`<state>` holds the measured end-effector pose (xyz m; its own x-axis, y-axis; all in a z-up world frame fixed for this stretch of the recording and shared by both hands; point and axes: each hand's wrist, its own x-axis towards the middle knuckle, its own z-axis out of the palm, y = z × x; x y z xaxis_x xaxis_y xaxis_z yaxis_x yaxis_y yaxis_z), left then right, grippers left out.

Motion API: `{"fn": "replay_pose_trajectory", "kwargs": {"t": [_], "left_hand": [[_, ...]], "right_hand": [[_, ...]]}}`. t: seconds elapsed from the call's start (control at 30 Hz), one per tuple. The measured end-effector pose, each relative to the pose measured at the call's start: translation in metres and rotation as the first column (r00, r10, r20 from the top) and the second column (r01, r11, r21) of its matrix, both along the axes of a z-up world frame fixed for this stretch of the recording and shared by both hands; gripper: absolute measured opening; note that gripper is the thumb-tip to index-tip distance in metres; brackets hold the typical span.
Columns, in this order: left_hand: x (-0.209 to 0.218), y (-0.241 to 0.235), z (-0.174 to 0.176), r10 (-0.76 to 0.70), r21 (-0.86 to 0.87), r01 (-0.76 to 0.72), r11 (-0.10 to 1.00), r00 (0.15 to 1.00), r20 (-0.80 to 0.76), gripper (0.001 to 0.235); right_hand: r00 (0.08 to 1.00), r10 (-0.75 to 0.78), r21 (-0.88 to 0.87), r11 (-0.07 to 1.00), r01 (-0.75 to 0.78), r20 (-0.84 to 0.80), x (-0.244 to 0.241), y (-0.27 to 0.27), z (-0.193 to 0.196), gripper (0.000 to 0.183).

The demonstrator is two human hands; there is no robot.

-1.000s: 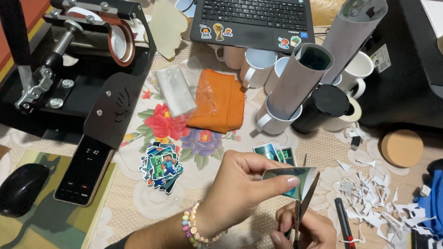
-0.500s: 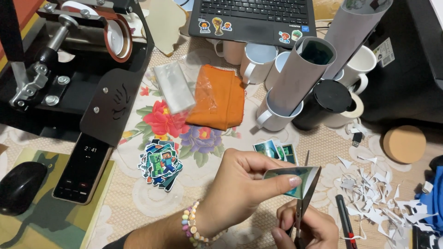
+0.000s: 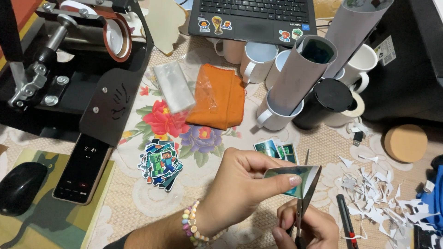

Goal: Cutting out printed sticker designs from a sheet using scissors at a workspace.

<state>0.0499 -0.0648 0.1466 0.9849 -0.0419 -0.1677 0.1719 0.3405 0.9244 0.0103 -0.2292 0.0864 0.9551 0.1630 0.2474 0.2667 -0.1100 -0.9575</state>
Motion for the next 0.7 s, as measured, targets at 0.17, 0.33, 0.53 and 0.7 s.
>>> {"fn": "replay_pose_trajectory", "kwargs": {"t": [0.17,0.33,0.53,0.7], "left_hand": [[0.0005,0.0005,-0.0003,-0.005,-0.013,0.005,1.0,1.0,0.015,0.024],[0.0008,0.0004,-0.0008,-0.006,-0.014,0.006,1.0,1.0,0.013,0.023],[0.001,-0.0002,-0.0019,-0.003,-0.015,0.003,1.0,1.0,0.022,0.022],[0.0012,0.0002,-0.0012,-0.003,-0.009,0.003,1.0,1.0,0.014,0.023]], "right_hand": [[1.0,-0.01,-0.004,1.0,0.01,-0.004,-0.0004,0.0005,-0.0005,0.03],[1.0,-0.024,-0.016,1.0,0.024,-0.02,-0.0014,0.0007,-0.001,0.03],[0.999,-0.027,-0.002,1.0,0.027,-0.034,-0.0014,0.0014,0.0008,0.03],[0.999,-0.011,0.007,1.0,0.011,-0.039,-0.001,-0.0006,-0.0022,0.029]]}}
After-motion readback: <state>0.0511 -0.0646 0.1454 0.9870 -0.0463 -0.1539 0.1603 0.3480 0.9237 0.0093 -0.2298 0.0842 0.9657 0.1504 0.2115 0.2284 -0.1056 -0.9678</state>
